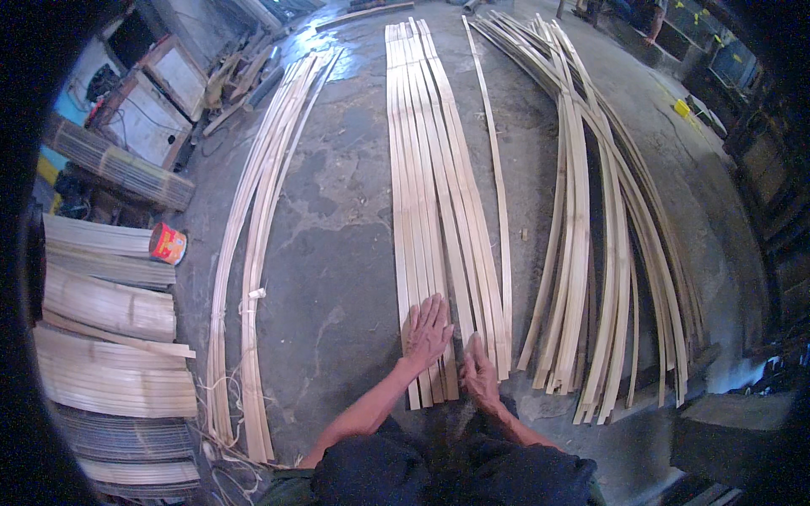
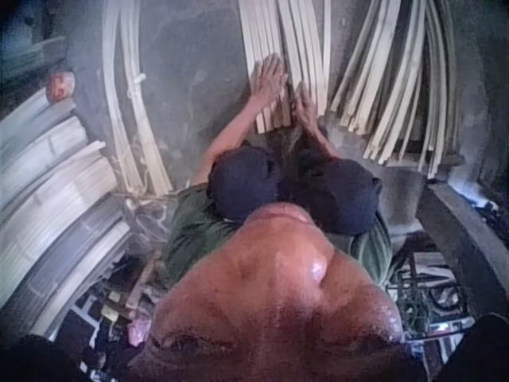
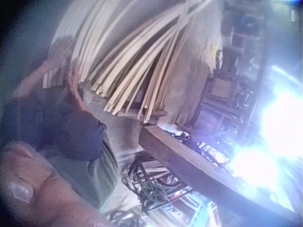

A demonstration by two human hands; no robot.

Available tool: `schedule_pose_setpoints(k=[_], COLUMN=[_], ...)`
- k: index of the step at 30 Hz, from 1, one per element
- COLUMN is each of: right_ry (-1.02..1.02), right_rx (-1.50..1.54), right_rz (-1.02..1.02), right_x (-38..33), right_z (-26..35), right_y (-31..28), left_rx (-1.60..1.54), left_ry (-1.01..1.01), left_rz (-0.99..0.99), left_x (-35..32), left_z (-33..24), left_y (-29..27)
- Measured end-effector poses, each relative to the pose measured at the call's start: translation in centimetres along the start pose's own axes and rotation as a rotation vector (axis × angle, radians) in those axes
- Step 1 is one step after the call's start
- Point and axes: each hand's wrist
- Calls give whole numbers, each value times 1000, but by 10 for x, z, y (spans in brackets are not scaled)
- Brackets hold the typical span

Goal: The person sits on the floor and sorts long, thin wooden strips by hand. They pick up individual strips, align them, and arrange them into neat piles on the concrete floor.

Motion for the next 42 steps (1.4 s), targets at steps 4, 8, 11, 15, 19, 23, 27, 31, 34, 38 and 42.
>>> schedule_pose_setpoints(k=[4, 8, 11, 15, 19, 23, 27, 31, 34, 38, 42], right_ry=[69, -56, -142, -163, -214, -265, -150, -230, -453, -337, -325], right_rx=[-163, -504, -656, -729, -693, -671, -693, -639, -415, -416, -398], right_rz=[47, 140, 124, 130, 116, 122, 142, 109, -63, -25, -20], right_x=[2, 3, 13, 9, 10, 15, 18, 14, 11, 8, 6], right_z=[13, 9, -9, -5, -18, -10, 0, -1, -7, 4, -2], right_y=[-9, -15, -15, -13, -16, -16, -15, -13, -9, -13, -13], left_rx=[26, 2, 2, 45, 35, 59, 39, 20, -15, -5, 25], left_ry=[-19, -17, -21, -25, -20, -21, -21, -40, -40, -4, -35], left_rz=[17, 34, 33, 43, 38, 35, 32, 39, 34, 27, 40], left_x=[1, 1, 4, 0, 0, 1, 1, 0, 3, 0, -1], left_z=[1, 2, 2, 4, -1, 0, 2, 3, -2, -4, -8], left_y=[0, 0, 1, -1, -2, 0, 0, -2, -3, -10, -12])
Point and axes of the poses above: each hand's wrist, its own x-axis towards the middle knuckle, its own y-axis out of the palm, z = x × y, and after that the axes turned 10 degrees about -y, right-handed
